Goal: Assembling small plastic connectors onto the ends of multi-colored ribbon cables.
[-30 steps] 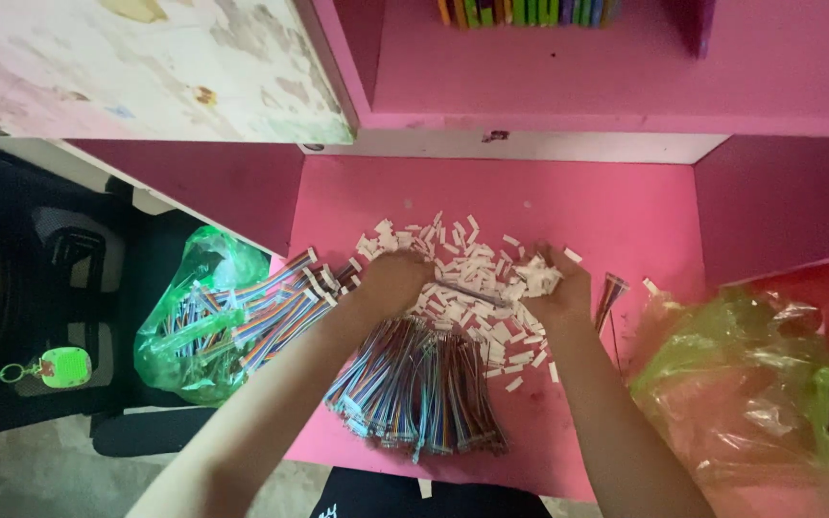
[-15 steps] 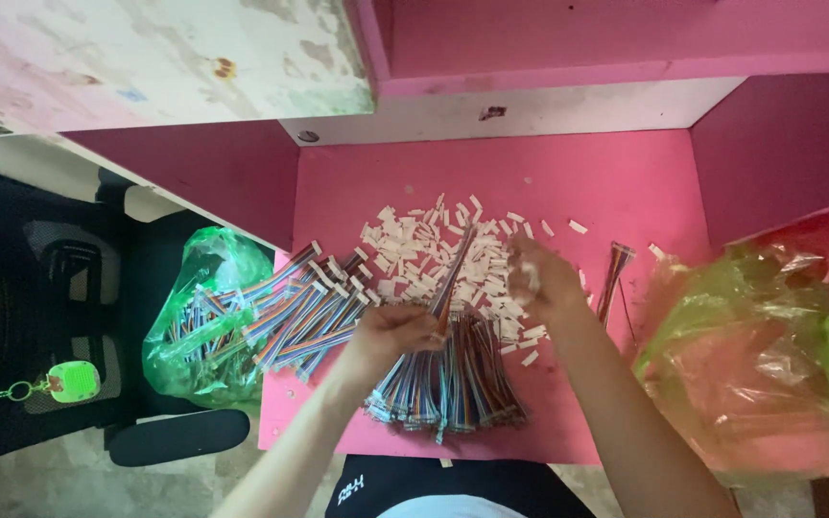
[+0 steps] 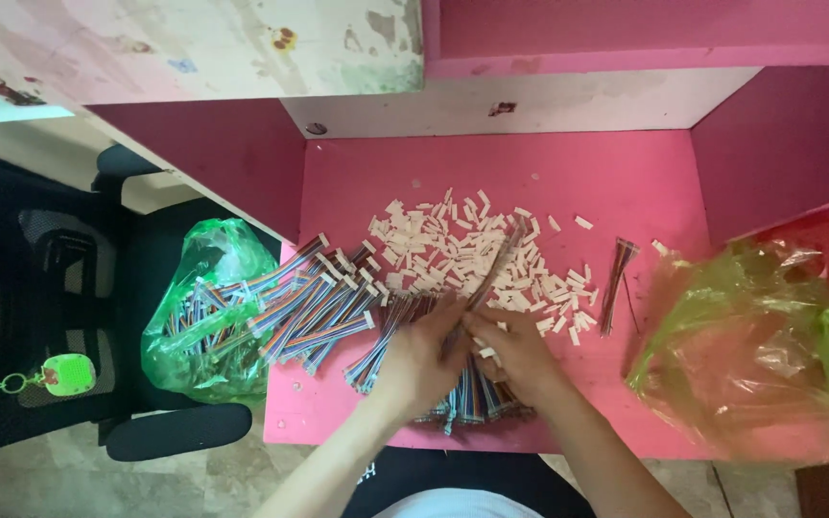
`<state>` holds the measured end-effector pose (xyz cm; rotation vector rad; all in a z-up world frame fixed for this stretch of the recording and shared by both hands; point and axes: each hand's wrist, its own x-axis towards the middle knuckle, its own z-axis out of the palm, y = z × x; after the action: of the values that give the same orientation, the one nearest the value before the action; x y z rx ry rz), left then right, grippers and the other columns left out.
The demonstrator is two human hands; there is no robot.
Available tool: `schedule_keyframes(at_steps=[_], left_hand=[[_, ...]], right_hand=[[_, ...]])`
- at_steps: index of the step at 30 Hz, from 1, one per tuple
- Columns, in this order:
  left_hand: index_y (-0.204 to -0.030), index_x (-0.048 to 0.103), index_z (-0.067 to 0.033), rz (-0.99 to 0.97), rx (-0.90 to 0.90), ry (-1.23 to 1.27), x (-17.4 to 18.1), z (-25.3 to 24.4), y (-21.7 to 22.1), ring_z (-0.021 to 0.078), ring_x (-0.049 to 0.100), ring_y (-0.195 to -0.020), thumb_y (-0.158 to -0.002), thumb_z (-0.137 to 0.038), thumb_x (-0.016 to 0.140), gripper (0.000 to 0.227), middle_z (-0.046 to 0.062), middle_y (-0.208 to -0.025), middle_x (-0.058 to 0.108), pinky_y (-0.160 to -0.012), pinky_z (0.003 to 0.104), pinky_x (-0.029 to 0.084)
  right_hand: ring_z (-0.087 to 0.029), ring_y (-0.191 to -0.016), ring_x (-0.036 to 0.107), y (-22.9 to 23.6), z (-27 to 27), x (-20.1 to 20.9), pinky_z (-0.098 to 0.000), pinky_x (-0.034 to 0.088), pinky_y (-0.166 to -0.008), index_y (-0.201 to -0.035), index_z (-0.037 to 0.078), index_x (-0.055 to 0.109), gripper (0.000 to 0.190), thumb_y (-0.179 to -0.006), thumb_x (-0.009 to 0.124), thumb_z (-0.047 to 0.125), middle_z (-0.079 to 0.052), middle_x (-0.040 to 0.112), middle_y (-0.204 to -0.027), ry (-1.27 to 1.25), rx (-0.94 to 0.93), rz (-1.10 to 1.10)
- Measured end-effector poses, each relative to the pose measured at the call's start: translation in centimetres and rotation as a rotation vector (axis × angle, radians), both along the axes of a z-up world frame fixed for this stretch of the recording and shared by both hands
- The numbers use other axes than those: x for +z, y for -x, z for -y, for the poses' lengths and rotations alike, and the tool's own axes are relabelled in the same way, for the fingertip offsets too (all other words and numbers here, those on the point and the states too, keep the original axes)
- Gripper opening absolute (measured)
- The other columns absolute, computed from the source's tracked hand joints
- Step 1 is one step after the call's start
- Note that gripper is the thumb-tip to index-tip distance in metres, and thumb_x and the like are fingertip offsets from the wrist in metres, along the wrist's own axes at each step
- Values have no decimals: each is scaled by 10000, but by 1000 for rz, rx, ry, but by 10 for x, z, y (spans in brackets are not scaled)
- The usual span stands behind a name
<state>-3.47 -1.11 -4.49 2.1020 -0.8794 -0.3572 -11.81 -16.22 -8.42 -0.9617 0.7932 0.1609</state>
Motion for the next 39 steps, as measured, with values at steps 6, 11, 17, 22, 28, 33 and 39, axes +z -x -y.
schedule_keyframes(at_steps=[6, 11, 17, 22, 28, 33, 39], left_hand=[[-1357, 597, 0, -873, -71, 160, -15, -13, -21, 100, 666, -1136, -951, -227, 705, 478, 110, -1302, 698, -983, 266, 512], [-1136, 775, 71, -1128, 169, 293, -26, -8, -11, 125, 669, -845, -943, -173, 718, 316, 141, -981, 773, -767, 280, 529], [-1112, 762, 81, -1252, 106, 286, -2, -9, -12, 141, 707, -854, -908, -120, 728, 288, 133, -963, 787, -795, 266, 552], [-1119, 750, 97, -1313, 174, 362, -5, -7, -16, 180, 716, -845, -901, -154, 719, 334, 151, -946, 784, -766, 313, 562], [-1112, 739, 63, -1189, 35, 309, 14, 1, -65, 218, 757, -1026, -933, -132, 661, 276, 162, -1084, 782, -920, 325, 613], [-1076, 744, 16, -1214, 166, 514, 43, 13, -60, 241, 763, -960, -936, -148, 658, 232, 178, -1047, 766, -882, 373, 645], [-897, 763, 84, -1093, -96, 137, 31, 12, -32, 190, 761, -705, -893, -105, 763, 189, 166, -810, 782, -669, 318, 621]], right_hand=[[-70, -469, 413, 10, 9, -3, -246, 251, -395, -873, -17, 704, 220, -916, 715, 199, -16, 557, -648, 66, 204, 10], [-76, -438, 405, 20, -3, 13, -257, 241, -386, -851, -11, 737, 237, -896, 750, 222, -9, 529, -601, 49, 213, 22], [-78, -424, 407, 19, -2, 31, -267, 254, -388, -891, 1, 813, 205, -840, 765, 194, 3, 535, -568, 146, 256, -56], [-76, -453, 461, 20, 2, 30, -259, 316, -416, -890, 16, 845, 198, -824, 792, 196, -9, 586, -570, 289, 415, -81], [-81, -493, 466, 28, 0, 39, -265, 316, -446, -922, 3, 858, 262, -830, 824, 246, -8, 604, -583, 256, 520, -80], [-55, -617, 596, 34, 25, 4, -246, 435, -553, -1029, 76, 858, 325, -847, 810, 342, 32, 718, -726, 318, 535, -1], [-97, -442, 447, 8, 29, 58, -272, 293, -385, -785, 42, 703, 379, -923, 725, 394, -10, 551, -579, 173, 39, -16]])
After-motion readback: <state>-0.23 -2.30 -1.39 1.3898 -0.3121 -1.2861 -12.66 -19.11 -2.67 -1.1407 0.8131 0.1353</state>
